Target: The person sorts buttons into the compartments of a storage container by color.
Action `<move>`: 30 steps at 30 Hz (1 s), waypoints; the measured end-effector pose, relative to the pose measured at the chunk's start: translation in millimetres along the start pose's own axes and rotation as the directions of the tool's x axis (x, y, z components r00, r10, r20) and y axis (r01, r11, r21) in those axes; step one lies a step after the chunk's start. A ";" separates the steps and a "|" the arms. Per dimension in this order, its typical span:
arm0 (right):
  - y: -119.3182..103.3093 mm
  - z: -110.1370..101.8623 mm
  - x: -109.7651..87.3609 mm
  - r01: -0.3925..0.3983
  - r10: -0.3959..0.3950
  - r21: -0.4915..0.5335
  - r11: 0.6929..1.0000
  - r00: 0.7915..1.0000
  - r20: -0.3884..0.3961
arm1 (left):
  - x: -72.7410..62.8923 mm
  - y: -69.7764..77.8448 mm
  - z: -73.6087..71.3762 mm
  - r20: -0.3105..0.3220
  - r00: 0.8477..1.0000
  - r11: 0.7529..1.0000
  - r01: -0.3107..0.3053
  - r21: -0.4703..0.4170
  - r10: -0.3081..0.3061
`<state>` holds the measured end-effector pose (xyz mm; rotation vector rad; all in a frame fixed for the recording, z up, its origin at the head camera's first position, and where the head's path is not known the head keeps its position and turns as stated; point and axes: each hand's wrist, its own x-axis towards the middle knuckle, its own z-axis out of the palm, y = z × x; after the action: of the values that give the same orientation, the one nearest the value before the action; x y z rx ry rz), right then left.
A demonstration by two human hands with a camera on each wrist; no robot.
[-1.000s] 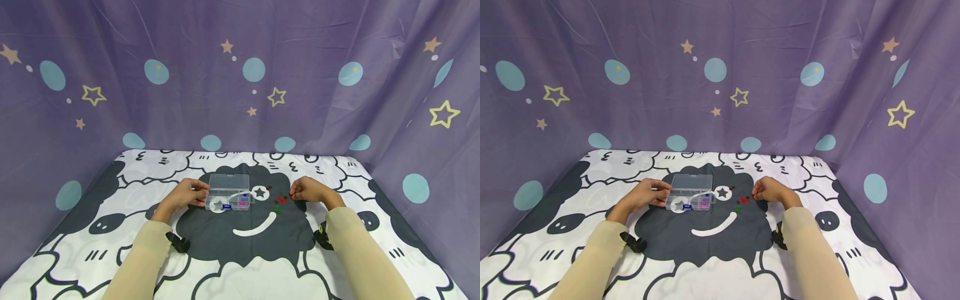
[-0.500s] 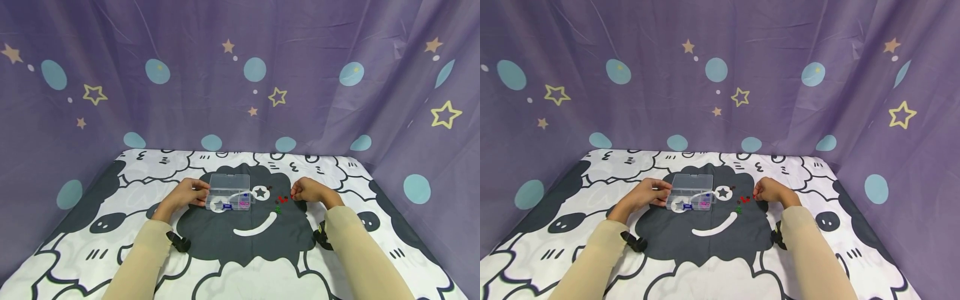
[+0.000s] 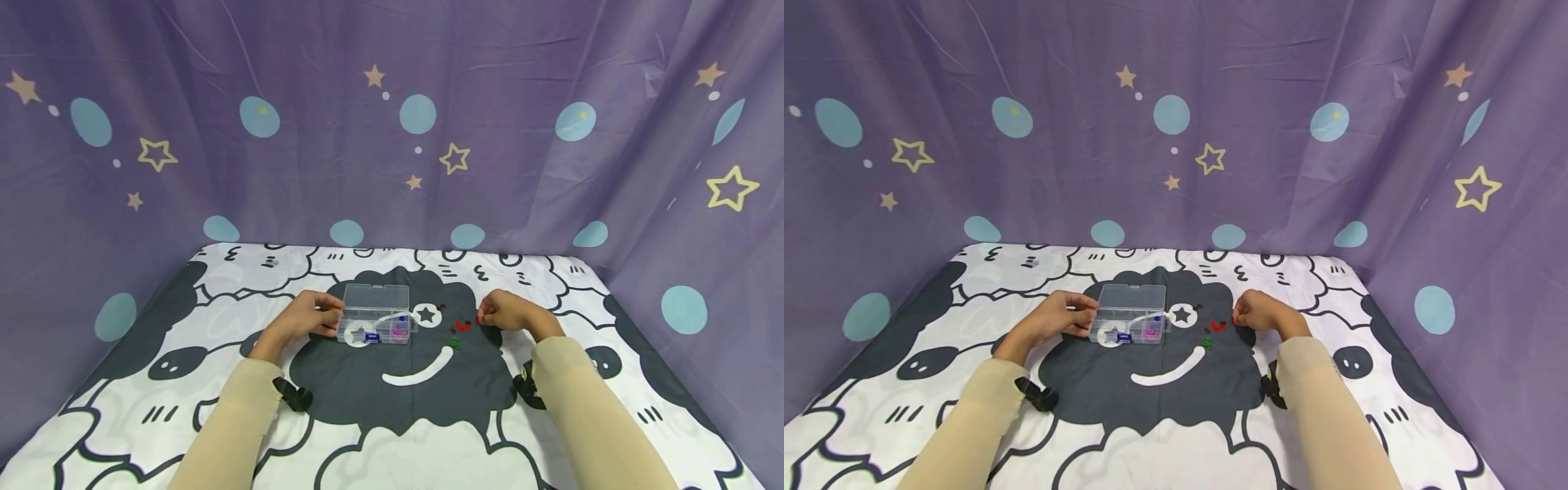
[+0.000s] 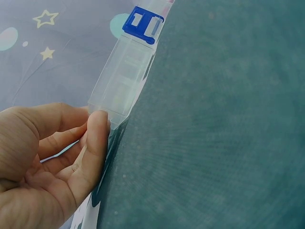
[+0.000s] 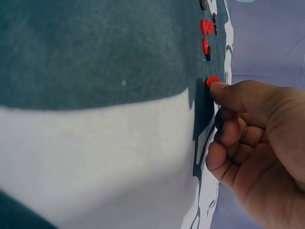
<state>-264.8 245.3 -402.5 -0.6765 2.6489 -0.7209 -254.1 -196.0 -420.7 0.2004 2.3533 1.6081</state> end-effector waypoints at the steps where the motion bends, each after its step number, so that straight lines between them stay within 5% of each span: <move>1: -0.4 -0.2 -0.1 0.005 -0.005 0.002 1.000 1.000 -0.003 | 0.1 0.2 0.0 -0.002 1.000 1.000 0.002 0.000 -0.002; 30: -40.1 6.8 26.2 0.113 -0.113 0.020 0.993 0.993 -0.029 | 0.8 -3.1 0.5 0.000 1.000 1.000 -0.002 -0.011 0.002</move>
<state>-269.7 198.6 -390.9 -0.8220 2.6412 -0.7940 -254.5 -196.5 -423.9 0.2002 2.3445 1.6214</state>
